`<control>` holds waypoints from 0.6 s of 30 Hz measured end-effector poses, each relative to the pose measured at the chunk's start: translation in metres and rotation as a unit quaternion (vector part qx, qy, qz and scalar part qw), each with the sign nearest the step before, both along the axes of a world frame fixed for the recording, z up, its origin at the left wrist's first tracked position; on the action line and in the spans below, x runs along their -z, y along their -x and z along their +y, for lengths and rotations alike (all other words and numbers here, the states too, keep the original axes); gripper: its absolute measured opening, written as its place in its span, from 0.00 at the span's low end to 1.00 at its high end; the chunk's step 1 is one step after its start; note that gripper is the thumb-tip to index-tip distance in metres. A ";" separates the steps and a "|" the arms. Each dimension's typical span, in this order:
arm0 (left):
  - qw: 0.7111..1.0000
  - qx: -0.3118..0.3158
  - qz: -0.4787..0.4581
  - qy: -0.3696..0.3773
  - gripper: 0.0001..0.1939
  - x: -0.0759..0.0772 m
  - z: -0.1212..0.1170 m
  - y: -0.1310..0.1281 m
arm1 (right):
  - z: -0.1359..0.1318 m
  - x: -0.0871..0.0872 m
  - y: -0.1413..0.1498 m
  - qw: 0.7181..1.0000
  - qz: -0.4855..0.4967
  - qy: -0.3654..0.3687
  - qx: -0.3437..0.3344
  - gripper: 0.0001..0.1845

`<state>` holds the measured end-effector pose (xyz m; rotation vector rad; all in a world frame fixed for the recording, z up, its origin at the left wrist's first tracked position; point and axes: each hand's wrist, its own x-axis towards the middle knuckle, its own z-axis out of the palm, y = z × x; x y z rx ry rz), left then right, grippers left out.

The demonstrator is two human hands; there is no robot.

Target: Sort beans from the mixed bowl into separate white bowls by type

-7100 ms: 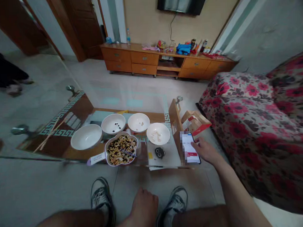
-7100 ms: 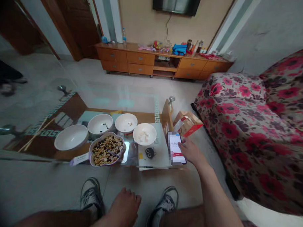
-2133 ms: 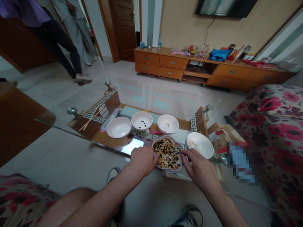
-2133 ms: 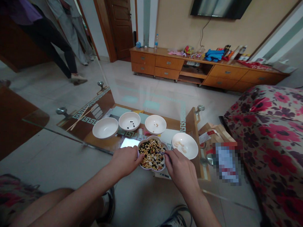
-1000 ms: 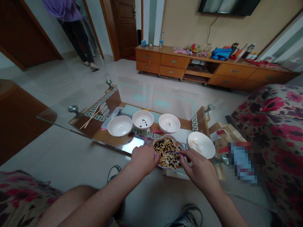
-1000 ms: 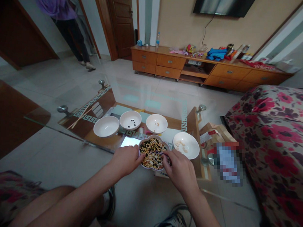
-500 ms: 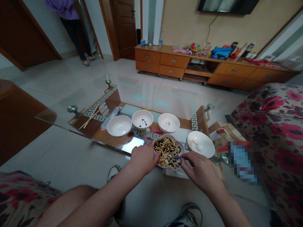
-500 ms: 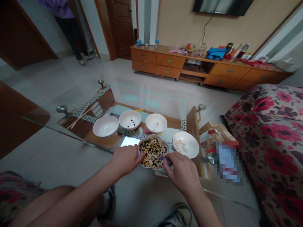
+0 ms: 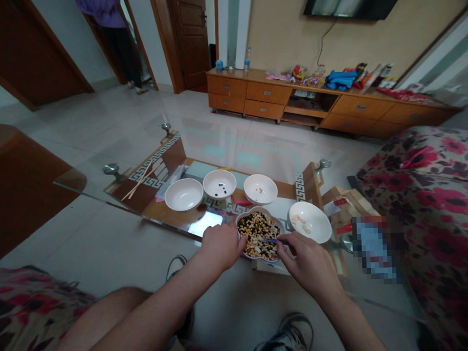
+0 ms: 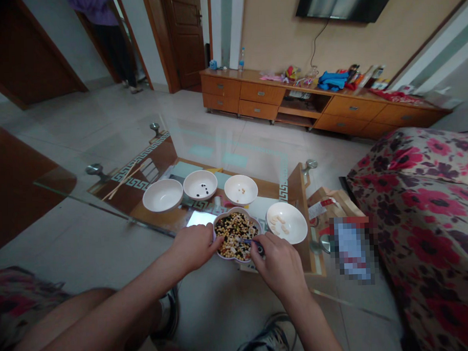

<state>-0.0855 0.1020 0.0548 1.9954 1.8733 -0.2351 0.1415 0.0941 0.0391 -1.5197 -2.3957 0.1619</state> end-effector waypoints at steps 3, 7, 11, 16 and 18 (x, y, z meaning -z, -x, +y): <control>1.000 0.000 0.000 0.002 0.27 0.000 0.000 0.000 | 0.000 0.002 0.001 1.000 0.004 0.002 -0.005 0.13; 1.000 -0.003 -0.001 0.002 0.26 0.000 0.000 0.000 | 0.001 0.007 0.001 0.999 0.010 0.029 -0.011 0.13; 1.000 -0.005 -0.001 0.004 0.26 -0.001 0.000 -0.001 | 0.000 0.010 -0.001 0.999 0.016 0.038 -0.017 0.13; 1.000 -0.004 0.001 0.007 0.27 -0.002 0.000 -0.001 | -0.001 0.006 -0.001 1.000 0.015 0.010 -0.022 0.13; 1.000 -0.004 -0.002 0.007 0.27 -0.002 -0.001 0.000 | -0.001 0.003 -0.002 0.999 0.024 -0.007 -0.021 0.14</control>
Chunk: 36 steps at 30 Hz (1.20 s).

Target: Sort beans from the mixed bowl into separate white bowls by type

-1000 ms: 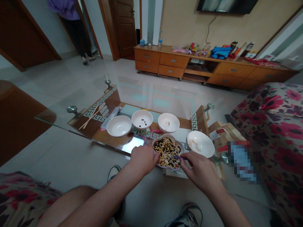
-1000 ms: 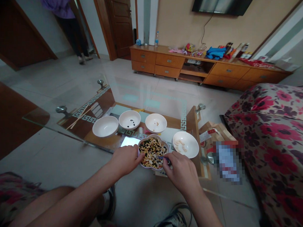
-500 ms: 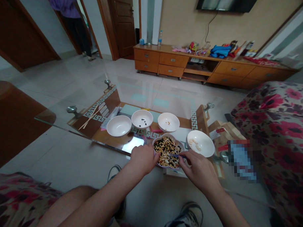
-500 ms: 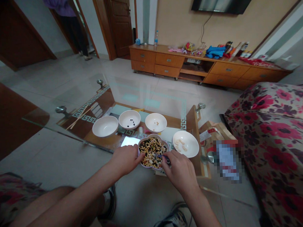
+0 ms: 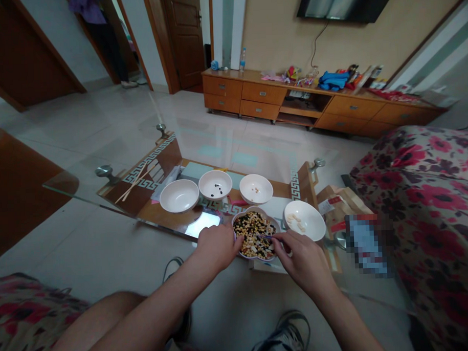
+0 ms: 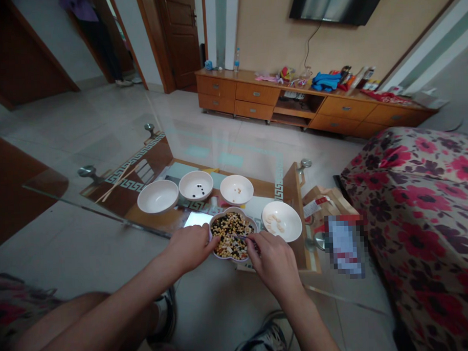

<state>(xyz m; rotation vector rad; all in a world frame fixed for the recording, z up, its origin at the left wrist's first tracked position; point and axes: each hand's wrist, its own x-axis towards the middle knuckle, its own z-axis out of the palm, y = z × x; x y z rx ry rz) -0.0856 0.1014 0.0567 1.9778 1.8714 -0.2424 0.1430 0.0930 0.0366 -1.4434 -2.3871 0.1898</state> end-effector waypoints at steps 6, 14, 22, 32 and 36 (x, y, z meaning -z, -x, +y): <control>1.000 0.007 0.001 -0.003 0.27 0.001 0.000 0.001 | 0.009 -0.012 -0.025 0.994 0.043 -0.057 0.077 0.16; 1.000 0.015 0.001 -0.004 0.28 0.001 0.000 0.001 | 0.020 -0.016 -0.065 0.963 -0.021 -0.080 0.256 0.16; 1.000 0.006 -0.006 -0.015 0.27 0.002 -0.001 0.001 | 0.019 -0.016 -0.061 0.954 -0.044 -0.042 0.292 0.15; 1.000 0.013 -0.006 -0.019 0.26 0.002 0.000 0.001 | 0.024 -0.013 -0.051 0.956 0.179 -0.010 0.232 0.23; 1.000 0.012 -0.004 -0.020 0.26 0.003 0.000 0.001 | 0.024 -0.011 -0.036 0.948 0.256 0.050 0.182 0.20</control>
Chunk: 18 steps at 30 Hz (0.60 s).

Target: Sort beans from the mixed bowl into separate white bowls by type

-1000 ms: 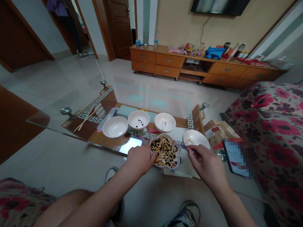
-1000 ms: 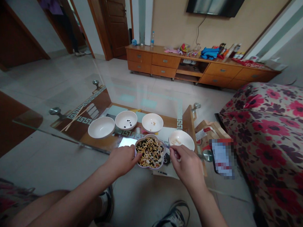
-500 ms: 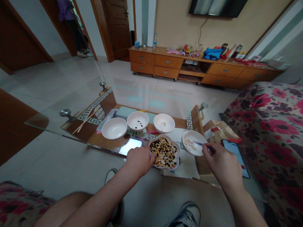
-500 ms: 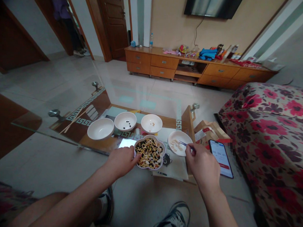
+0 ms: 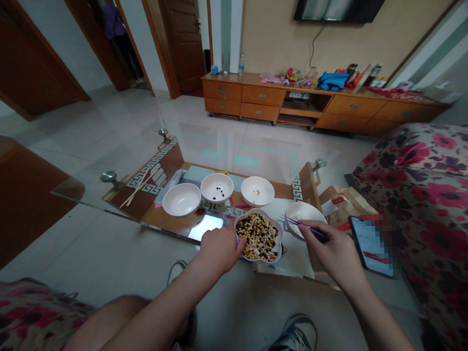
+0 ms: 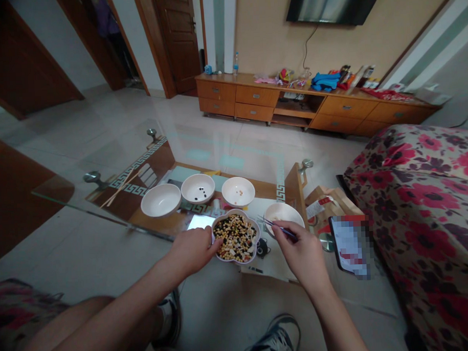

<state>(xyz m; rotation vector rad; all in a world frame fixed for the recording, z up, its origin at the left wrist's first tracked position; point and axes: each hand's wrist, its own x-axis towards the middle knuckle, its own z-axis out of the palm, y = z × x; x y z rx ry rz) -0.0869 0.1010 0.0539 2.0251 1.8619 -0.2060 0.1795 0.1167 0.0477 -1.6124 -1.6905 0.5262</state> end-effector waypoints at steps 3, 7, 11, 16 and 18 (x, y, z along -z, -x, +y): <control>1.000 -0.003 -0.003 -0.002 0.26 -0.001 0.000 0.000 | -0.001 0.002 0.008 0.999 0.030 0.026 -0.026 0.18; 1.000 -0.003 -0.007 0.001 0.25 0.000 0.000 0.000 | -0.002 0.004 0.015 0.994 0.085 0.049 -0.041 0.15; 0.999 0.002 0.003 -0.033 0.24 0.003 -0.001 0.002 | 0.000 0.001 0.019 0.987 0.143 0.063 -0.044 0.14; 0.974 0.015 -0.055 -0.220 0.21 -0.006 0.000 0.001 | -0.005 -0.003 0.027 0.974 0.172 0.107 -0.103 0.14; 0.955 0.080 -0.172 -0.227 0.20 -0.013 0.000 -0.002 | -0.009 -0.005 0.033 0.968 0.176 0.118 -0.136 0.13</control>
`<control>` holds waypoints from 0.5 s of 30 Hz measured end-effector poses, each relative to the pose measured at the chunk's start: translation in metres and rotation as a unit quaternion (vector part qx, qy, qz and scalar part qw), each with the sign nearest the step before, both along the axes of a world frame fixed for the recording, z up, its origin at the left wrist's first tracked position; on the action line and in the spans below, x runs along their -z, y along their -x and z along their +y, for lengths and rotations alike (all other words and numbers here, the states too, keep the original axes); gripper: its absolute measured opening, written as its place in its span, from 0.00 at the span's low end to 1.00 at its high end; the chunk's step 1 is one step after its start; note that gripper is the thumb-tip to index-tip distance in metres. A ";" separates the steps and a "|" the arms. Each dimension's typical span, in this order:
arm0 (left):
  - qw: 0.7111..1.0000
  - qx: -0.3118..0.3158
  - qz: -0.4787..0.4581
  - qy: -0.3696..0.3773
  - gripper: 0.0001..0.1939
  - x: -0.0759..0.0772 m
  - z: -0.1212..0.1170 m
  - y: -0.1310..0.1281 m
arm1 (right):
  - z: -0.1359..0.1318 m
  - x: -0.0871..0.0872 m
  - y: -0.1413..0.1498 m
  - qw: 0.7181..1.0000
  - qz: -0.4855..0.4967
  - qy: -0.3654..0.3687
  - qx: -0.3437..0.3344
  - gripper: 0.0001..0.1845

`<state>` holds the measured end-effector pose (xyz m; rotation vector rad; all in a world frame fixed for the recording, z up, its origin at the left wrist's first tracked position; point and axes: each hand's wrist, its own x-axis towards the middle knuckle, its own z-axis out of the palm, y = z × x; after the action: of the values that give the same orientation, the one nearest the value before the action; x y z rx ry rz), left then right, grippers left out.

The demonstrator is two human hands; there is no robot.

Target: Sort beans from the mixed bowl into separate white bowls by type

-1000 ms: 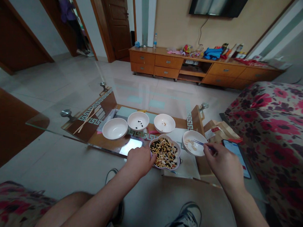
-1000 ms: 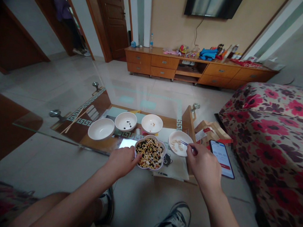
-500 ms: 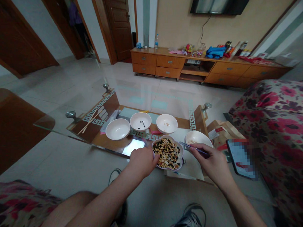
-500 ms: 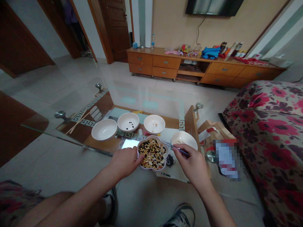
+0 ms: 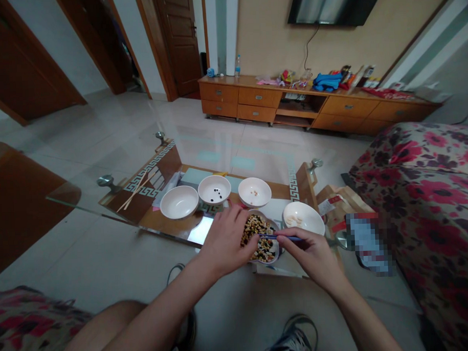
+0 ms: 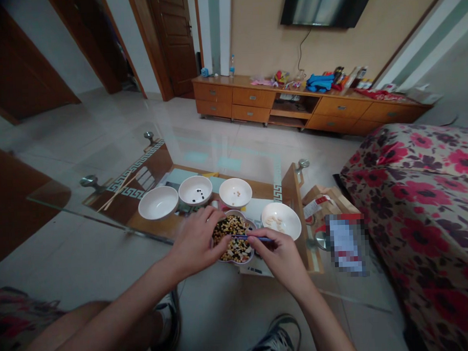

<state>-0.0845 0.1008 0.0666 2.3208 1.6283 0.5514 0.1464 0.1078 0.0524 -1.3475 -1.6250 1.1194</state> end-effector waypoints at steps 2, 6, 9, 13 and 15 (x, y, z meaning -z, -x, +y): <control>0.991 0.093 -0.093 0.020 0.19 -0.003 -0.002 -0.004 | -0.005 -0.001 0.007 1.000 0.000 -0.007 -0.018 0.12; 0.981 0.141 -0.122 0.045 0.10 0.001 -0.004 -0.007 | -0.013 -0.004 0.018 0.999 -0.006 -0.016 -0.033 0.12; 0.980 0.153 -0.119 0.047 0.10 0.006 -0.003 -0.006 | -0.010 -0.007 0.008 0.998 -0.030 -0.029 -0.043 0.13; 0.984 0.132 -0.115 0.034 0.10 0.007 0.000 -0.004 | 0.010 -0.010 -0.052 0.977 -0.095 -0.099 0.163 0.23; 0.986 0.124 -0.103 0.031 0.10 0.007 0.001 -0.003 | 0.020 -0.006 -0.094 0.923 -0.200 -0.101 0.312 0.31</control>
<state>-0.0813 0.1016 0.0599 2.2885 1.2268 0.6476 0.2403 0.1276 0.0581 -1.8506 -1.3600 0.3006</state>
